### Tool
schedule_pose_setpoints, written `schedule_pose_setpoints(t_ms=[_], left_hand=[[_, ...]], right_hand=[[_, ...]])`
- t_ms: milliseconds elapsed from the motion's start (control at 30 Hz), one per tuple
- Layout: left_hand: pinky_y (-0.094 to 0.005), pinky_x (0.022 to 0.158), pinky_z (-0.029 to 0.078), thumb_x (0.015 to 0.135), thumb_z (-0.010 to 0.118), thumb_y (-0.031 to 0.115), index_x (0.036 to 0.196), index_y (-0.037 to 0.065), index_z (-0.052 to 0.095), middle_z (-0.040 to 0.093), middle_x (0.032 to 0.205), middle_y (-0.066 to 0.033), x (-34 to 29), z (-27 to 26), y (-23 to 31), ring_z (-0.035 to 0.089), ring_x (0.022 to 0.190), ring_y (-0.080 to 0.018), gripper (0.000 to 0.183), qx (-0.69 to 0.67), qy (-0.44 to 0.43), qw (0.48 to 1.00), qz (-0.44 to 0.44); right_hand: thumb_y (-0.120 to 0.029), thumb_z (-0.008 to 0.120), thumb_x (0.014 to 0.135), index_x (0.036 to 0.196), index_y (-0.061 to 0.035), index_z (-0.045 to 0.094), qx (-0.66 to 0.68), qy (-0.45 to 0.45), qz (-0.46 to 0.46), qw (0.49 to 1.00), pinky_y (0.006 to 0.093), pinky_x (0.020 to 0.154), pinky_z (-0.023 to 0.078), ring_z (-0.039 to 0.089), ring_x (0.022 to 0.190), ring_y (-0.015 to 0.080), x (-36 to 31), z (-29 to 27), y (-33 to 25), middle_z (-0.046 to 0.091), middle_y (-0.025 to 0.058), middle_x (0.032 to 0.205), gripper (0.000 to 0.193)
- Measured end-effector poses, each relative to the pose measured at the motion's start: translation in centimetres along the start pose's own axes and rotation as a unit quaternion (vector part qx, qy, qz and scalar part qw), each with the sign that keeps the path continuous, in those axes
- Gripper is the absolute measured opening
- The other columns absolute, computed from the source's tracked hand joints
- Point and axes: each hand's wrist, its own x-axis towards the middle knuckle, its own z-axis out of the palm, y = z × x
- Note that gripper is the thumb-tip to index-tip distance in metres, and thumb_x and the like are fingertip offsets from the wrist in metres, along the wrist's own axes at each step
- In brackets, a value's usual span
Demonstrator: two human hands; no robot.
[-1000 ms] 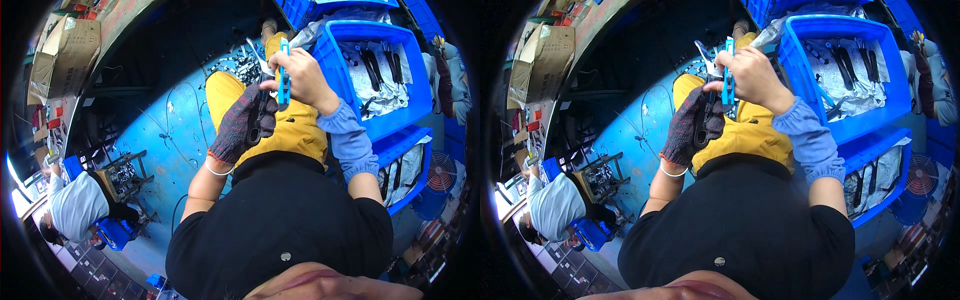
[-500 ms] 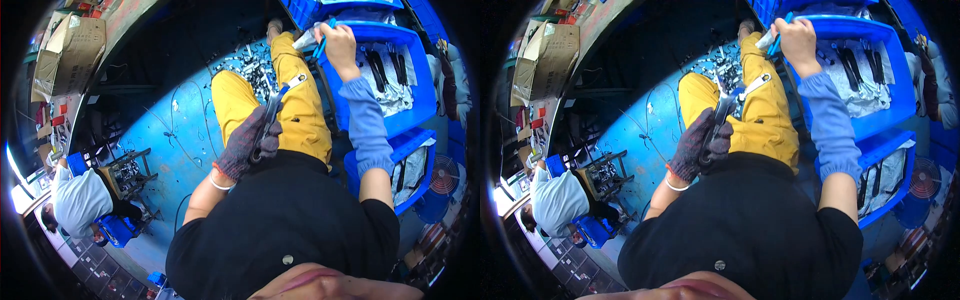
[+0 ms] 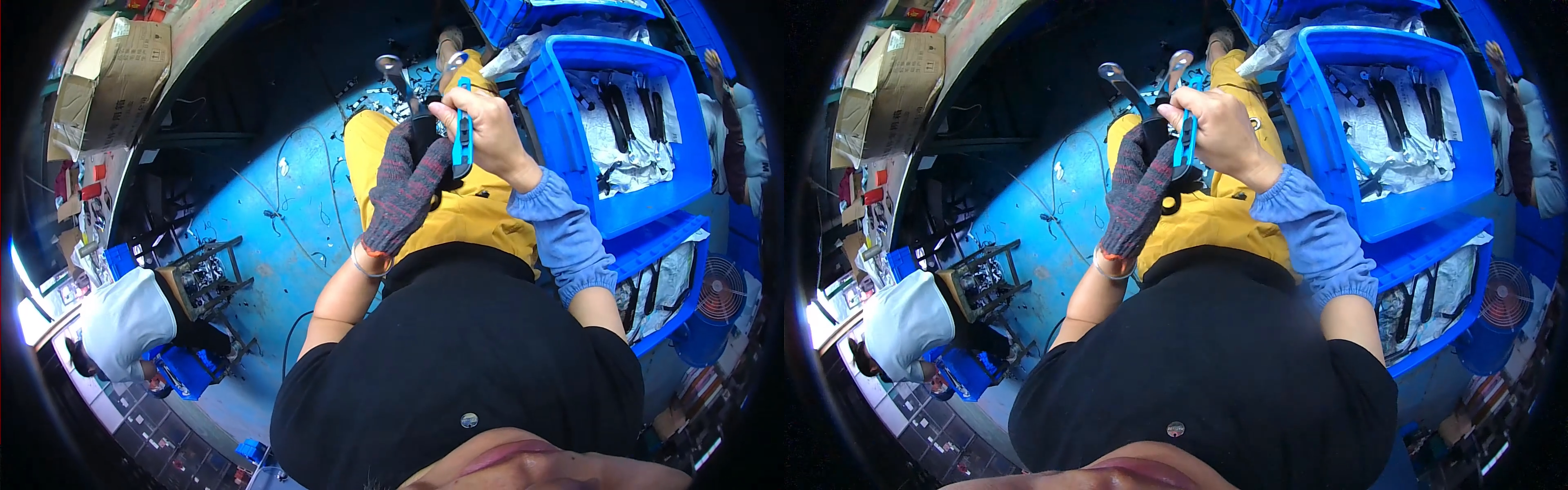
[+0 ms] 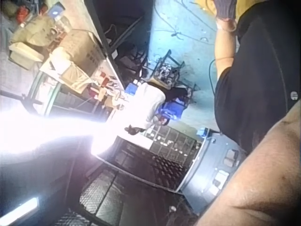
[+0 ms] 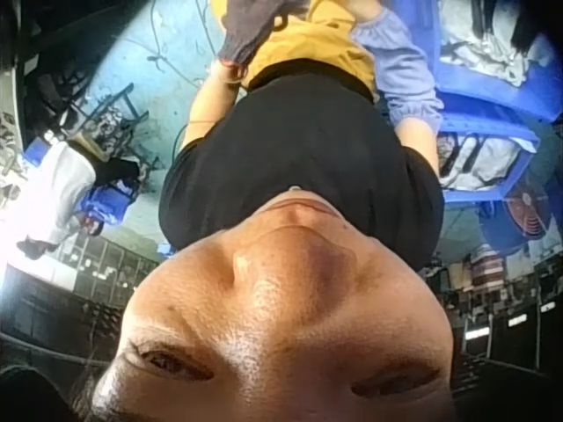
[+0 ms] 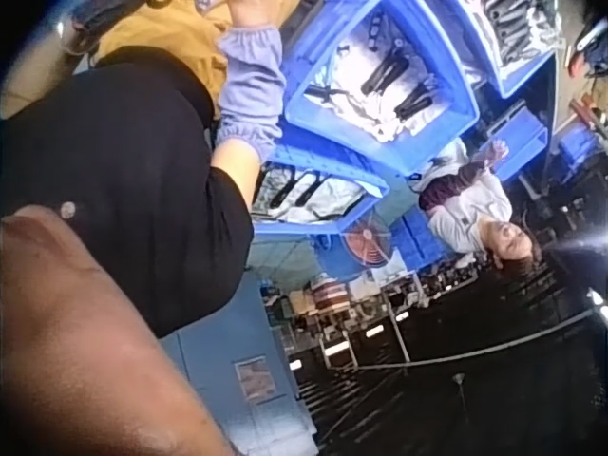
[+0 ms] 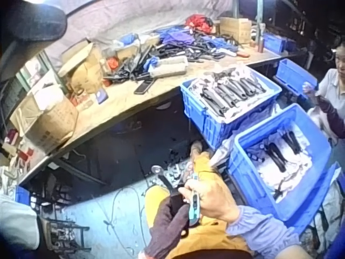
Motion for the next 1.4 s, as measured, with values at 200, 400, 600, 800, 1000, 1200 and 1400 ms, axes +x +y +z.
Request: schedule_pose_setpoints(t_ms=[200,400,600,800,1000,1200,1400], left_hand=[[-0.0247,0.068,0.050,0.093,0.060,0.016,0.122,0.003,0.051,0.064,0.095,-0.0082,2.6,-0.2,-2.4,0.062,0.079,-0.0107,0.033,0.160,0.047,0.980,0.107],[-0.0223,0.063,0.050,0.091,0.061,0.027,0.116,0.004,0.055,0.064,0.093,-0.0066,6.0,-3.8,-1.2,0.061,0.073,-0.0102,0.034,0.103,0.143,0.982,-0.063],[-0.0241,0.068,0.049,0.090,0.057,0.022,0.137,0.005,0.044,0.059,0.101,-0.0075,3.6,-2.3,1.2,0.055,0.078,-0.0111,0.051,-0.121,0.019,0.992,-0.021],[-0.0257,0.076,0.054,0.090,0.063,0.019,0.138,0.003,0.043,0.059,0.102,-0.0063,1.2,0.1,3.7,0.061,0.088,-0.0128,0.054,-0.081,-0.033,0.996,-0.025],[-0.0296,0.076,0.056,0.090,0.061,0.012,0.137,0.001,0.043,0.061,0.107,-0.0089,0.9,0.8,2.7,0.064,0.088,-0.0160,0.051,-0.027,-0.018,0.999,0.024],[-0.0278,0.091,0.048,0.090,0.062,0.007,0.143,0.004,0.037,0.058,0.121,-0.0094,1.0,1.4,2.2,0.059,0.107,-0.0161,0.058,0.114,-0.023,0.988,0.102],[-0.0266,0.082,0.052,0.089,0.063,0.008,0.143,0.004,0.036,0.054,0.115,-0.0081,0.5,1.5,3.3,0.058,0.093,-0.0134,0.061,-0.060,-0.060,0.995,-0.045]], right_hand=[[-0.010,0.063,0.086,0.071,-0.0023,0.060,0.266,0.086,0.190,0.941,0.0202,0.043,0.034,0.048,0.047,0.0020,-1.2,0.5,-1.7,0.052,-0.0036,0.055,0.018],[-0.007,0.070,0.078,0.066,-0.0010,0.058,0.124,0.167,-0.032,0.978,0.0247,0.047,0.042,0.054,0.047,0.0091,-2.2,-2.8,-5.5,0.055,0.0043,0.054,0.018],[-0.017,0.066,0.089,0.101,-0.0016,0.063,0.071,0.049,0.186,0.979,0.0239,0.058,0.049,0.066,0.065,0.0110,-0.5,-2.2,-0.8,0.066,0.0061,0.070,0.020],[-0.015,0.062,0.092,0.106,-0.0019,0.066,0.140,0.057,0.124,0.981,0.0204,0.051,0.044,0.062,0.059,0.0062,-1.4,-2.0,-2.2,0.061,0.0023,0.062,0.020],[-0.009,0.067,0.087,0.102,0.0002,0.068,0.138,0.067,0.138,0.978,0.0179,0.048,0.038,0.052,0.053,0.0022,-0.4,-2.6,-3.5,0.060,-0.0001,0.061,0.018],[-0.006,0.067,0.083,0.086,-0.0002,0.065,0.093,0.092,0.101,0.986,0.0172,0.050,0.040,0.056,0.055,0.0025,-0.9,-2.1,-2.5,0.058,0.0000,0.058,0.007],[-0.005,0.068,0.079,0.080,-0.0020,0.061,0.075,0.183,0.130,0.972,0.0189,0.049,0.042,0.054,0.052,0.0035,0.0,-2.2,-0.1,0.055,-0.0009,0.056,0.008]])
